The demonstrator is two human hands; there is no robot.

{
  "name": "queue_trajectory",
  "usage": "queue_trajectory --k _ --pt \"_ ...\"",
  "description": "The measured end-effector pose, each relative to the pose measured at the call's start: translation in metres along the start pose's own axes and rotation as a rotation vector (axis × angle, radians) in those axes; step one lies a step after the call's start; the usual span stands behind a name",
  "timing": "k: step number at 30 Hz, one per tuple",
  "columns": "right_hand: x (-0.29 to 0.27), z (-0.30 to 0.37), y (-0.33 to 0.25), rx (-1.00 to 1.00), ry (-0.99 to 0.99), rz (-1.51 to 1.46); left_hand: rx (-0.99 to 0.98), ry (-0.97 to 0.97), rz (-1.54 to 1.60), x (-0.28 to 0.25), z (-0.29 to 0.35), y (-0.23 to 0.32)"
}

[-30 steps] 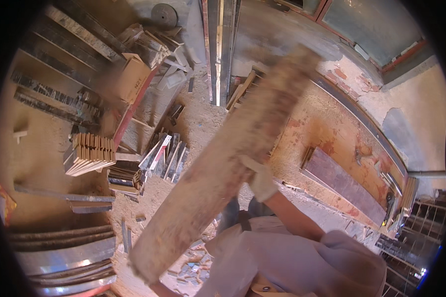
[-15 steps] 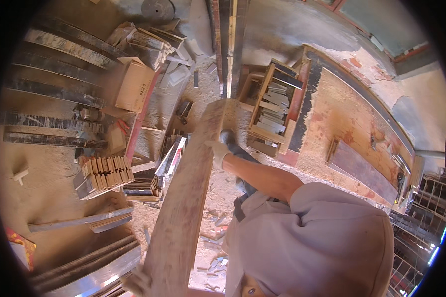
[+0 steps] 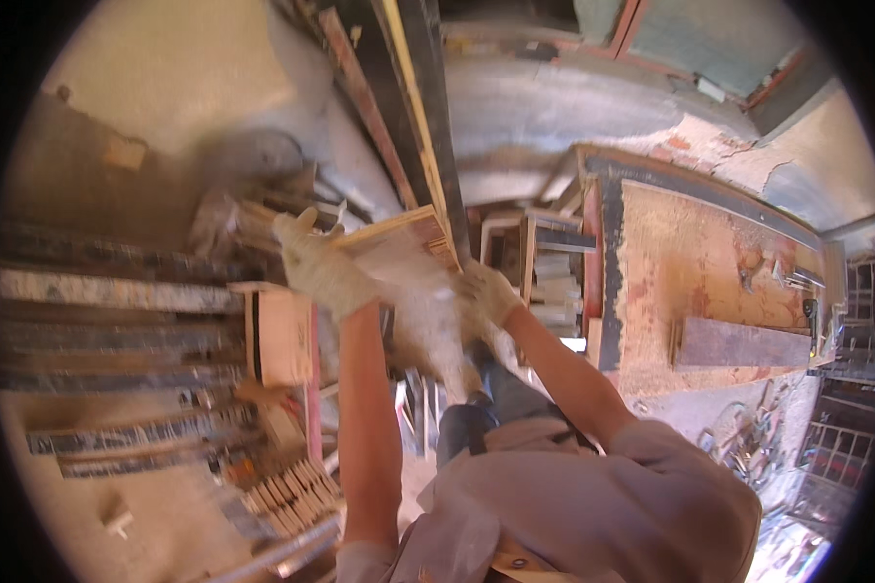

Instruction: The person assembles a wooden frame by placing planks on a workbench, measuring with a tape measure, and securing them using a nail gun. They repeatedly position, align, and fasten multiple wooden pieces to form a rectangular structure.

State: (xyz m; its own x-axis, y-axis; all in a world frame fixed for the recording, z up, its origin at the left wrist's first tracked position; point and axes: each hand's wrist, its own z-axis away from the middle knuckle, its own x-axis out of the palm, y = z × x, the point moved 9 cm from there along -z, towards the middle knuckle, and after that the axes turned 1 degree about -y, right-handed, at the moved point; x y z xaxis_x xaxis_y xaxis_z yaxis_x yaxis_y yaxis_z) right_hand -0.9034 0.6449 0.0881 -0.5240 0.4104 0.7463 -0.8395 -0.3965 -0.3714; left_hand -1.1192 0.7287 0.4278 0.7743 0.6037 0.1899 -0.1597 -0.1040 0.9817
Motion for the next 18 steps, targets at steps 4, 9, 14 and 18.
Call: queue_trajectory --k 4,9,14,18 --pt "0.016 0.070 -0.071 -0.225 0.014 0.161 0.184 -0.092 -0.305 0.101 -0.079 0.010" --pt "-0.117 0.235 -0.073 -0.488 0.545 0.042 0.131 -0.108 -0.485 0.196 -0.157 -0.029" --pt "-0.318 0.422 0.120 -0.575 0.931 -0.386 0.561 -0.352 -0.677 0.263 -0.174 0.016" --pt "-0.427 0.650 0.394 -0.011 1.594 0.583 0.890 -0.474 -0.706 0.198 -0.070 -0.089"
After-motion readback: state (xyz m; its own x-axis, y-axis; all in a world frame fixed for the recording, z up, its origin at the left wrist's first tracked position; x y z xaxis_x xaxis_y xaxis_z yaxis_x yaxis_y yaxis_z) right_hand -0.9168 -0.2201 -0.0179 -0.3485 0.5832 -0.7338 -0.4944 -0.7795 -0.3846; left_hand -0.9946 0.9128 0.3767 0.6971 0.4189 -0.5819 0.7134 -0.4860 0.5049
